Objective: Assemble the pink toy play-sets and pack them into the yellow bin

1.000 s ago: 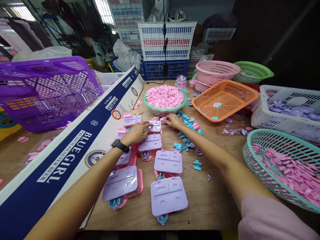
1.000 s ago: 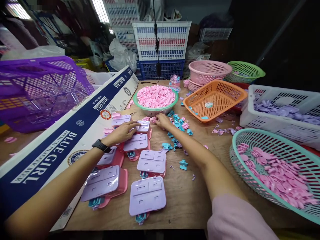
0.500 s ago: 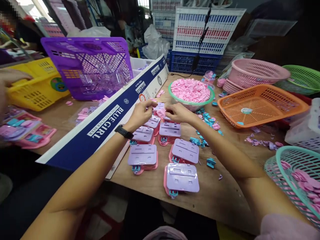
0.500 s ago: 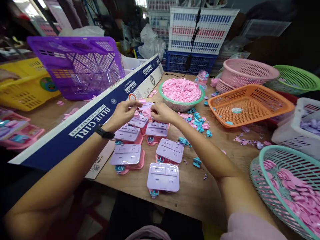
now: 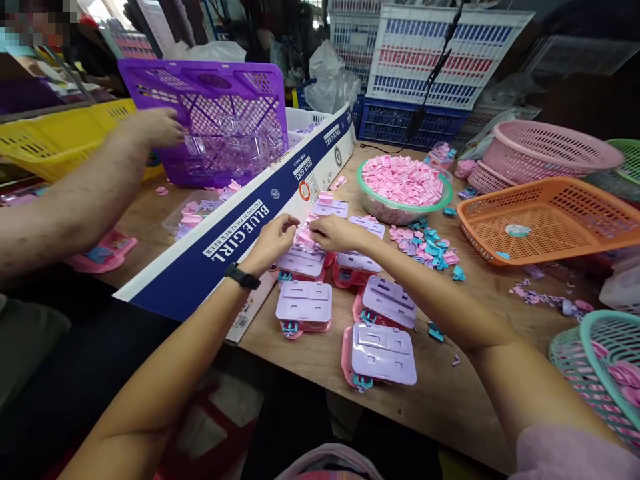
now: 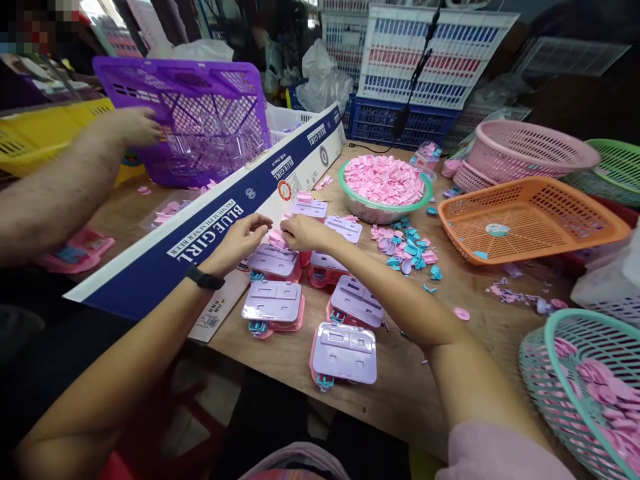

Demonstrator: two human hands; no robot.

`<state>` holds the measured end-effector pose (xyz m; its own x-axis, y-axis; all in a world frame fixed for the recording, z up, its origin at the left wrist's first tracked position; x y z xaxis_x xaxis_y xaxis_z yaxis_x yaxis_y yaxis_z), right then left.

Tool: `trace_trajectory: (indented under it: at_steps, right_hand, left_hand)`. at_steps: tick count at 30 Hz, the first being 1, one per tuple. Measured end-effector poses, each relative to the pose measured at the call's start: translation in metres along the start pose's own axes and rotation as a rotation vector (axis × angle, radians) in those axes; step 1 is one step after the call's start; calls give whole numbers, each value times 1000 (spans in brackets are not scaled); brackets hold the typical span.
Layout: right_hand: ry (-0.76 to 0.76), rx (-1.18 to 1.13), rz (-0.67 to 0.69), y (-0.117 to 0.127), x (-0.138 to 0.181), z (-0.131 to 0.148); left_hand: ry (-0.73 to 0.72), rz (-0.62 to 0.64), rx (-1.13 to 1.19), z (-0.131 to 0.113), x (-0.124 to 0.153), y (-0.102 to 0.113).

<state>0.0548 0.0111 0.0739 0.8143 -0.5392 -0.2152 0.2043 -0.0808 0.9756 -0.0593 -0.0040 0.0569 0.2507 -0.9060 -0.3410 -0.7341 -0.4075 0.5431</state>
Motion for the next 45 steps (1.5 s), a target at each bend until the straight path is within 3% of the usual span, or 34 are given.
trace_trajectory:
  at_steps: [5,12,19,26,33,39,42,45]
  right_hand:
    - [37,2,7,-5,-7,20]
    - [34,48,53,-10,-21,31]
    - [6,57,81,-13,-17,26]
    - [-32,-1,-77,-12,-8,33]
    - [10,41,132,-10,-12,25]
    - [-32,-48,-92,-15,0,31]
    - [-40,-113,-112,-11,11,29]
    - [-69,-175,-227,14,27,0]
  left_hand:
    - [108,23,171,16,26,4]
    - [342,22,486,36,37,-5]
    - [412,5,501,42,42,-9]
    - [488,-113,659,55,47,-13]
    - [531,-90,632,49,46,-22]
    - [502,-53,629,46,53,-24]
    - [464,-71,566,44,51,-17]
    - [424,-75,448,45,45,-12]
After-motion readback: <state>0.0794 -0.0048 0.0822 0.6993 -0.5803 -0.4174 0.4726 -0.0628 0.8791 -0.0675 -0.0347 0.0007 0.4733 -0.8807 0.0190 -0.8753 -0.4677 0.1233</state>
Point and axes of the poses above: each hand's wrist, its own x-axis away from the middle knuckle, its own y-axis out of the back of the hand, z = x × y, the point moved 9 cm from there along -x, towards the middle knuckle, and after that the axes turned 15 degrees about -z, right-handed, at the moved point
